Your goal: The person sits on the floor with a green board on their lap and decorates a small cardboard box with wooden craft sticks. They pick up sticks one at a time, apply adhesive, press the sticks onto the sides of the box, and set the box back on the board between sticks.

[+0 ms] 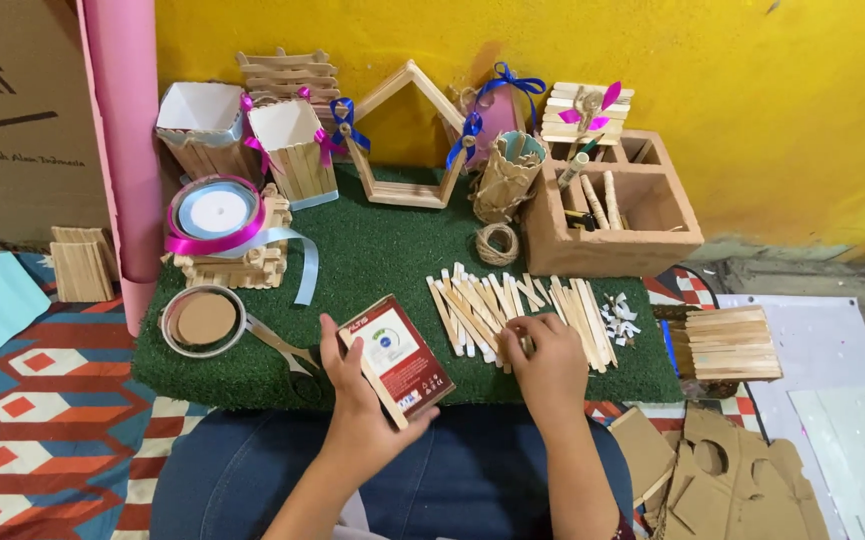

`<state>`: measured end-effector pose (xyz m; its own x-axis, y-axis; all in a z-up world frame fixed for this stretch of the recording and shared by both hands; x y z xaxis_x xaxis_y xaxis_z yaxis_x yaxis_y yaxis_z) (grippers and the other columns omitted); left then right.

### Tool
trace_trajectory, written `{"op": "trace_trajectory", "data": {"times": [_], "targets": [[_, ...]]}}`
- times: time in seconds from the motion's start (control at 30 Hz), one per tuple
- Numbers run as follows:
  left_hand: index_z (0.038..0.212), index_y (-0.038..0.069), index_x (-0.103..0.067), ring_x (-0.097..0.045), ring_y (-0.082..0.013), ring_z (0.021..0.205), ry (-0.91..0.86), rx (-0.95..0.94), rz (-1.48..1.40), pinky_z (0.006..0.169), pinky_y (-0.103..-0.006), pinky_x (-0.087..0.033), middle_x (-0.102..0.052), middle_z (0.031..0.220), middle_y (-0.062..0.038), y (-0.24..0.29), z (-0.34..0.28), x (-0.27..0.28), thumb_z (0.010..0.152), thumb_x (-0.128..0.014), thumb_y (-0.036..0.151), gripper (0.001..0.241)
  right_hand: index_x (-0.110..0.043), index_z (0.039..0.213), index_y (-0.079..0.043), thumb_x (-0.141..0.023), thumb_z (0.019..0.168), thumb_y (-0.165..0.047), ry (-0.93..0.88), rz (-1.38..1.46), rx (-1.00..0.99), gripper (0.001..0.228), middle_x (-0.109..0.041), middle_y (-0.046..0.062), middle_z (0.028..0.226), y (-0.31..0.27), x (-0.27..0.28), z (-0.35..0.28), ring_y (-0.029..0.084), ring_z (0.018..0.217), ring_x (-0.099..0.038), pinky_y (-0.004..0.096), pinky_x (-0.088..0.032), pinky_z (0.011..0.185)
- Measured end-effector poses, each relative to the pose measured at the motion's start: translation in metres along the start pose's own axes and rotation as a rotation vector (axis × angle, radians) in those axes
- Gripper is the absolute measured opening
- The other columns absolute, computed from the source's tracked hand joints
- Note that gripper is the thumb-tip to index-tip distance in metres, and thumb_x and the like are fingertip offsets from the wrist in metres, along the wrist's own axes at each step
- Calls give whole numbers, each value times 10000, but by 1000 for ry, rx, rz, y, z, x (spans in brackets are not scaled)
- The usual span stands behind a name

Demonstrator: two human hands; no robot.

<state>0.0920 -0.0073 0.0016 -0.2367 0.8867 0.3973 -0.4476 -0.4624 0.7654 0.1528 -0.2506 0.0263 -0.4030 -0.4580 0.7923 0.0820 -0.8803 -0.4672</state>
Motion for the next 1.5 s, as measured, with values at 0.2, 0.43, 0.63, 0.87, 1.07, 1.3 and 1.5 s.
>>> {"op": "trace_trajectory", "data": {"times": [0.2,0.43,0.63,0.87,1.07,1.3,1.5], "targets": [[1587,257,-56,-75,-510,1592,-45,-98,-49,1229,-573,-337,128,1701,-281,-8,31,4,589,-965,102,1358,-784,888,-148,-792,809,-174,48,-39,121,84,-674,24,904,-19,-2,5,242,805,-623,361,-517,719],[1556,262,-268,2,-462,1595,-259,-75,158,1256,-611,-190,-72,1740,-146,-27,43,0,590,-1019,302,1224,-789,869,-140,-804,803,-169,-33,-38,98,74,-655,8,879,-15,-16,11,226,801,-631,348,-531,699],[1578,277,-179,-37,-425,1603,-199,-137,255,1300,-579,-88,-58,1744,-136,-19,37,5,519,-1009,507,1365,-741,812,-90,-734,809,-162,59,33,107,73,-666,47,876,-11,-10,10,279,790,-620,366,-523,713],[1442,-2,-361,-481,-316,1325,157,-79,-226,1175,-491,-357,-506,1387,-189,73,13,32,937,-599,253,614,-693,940,-45,-662,843,-64,177,308,110,104,-690,45,818,-31,35,-29,164,678,-588,275,-476,631],[1409,-43,-425,-639,-229,1097,32,206,-556,966,-357,-525,-627,1257,-176,44,-5,-7,931,-653,99,548,-696,918,-56,-794,697,-2,152,425,368,248,-743,80,994,-86,53,-90,217,828,-711,309,-577,765],[1139,-10,-695,-711,-134,766,0,364,-586,707,-253,-574,-749,884,-88,40,-15,-3,886,-663,-26,255,-702,869,-48,-744,725,-40,69,542,309,150,-739,99,1048,-102,71,-90,235,913,-681,346,-548,842],[988,-6,-721,-601,-125,649,-92,284,-385,583,-241,-523,-691,808,-55,73,-15,7,778,-686,-30,214,-757,911,-39,-749,745,11,-98,627,188,174,-734,63,990,-112,72,-69,176,846,-697,281,-573,759]]}}
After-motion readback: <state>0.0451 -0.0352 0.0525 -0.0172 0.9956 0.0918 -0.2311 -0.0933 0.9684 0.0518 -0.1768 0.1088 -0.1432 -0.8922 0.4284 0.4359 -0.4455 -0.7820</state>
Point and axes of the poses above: each hand's wrist, its own z-axis towards the middle knuckle, its own x-axis out of the back of the hand, y = z × x, the point moved 10 cm from there along z, towards the middle knuckle
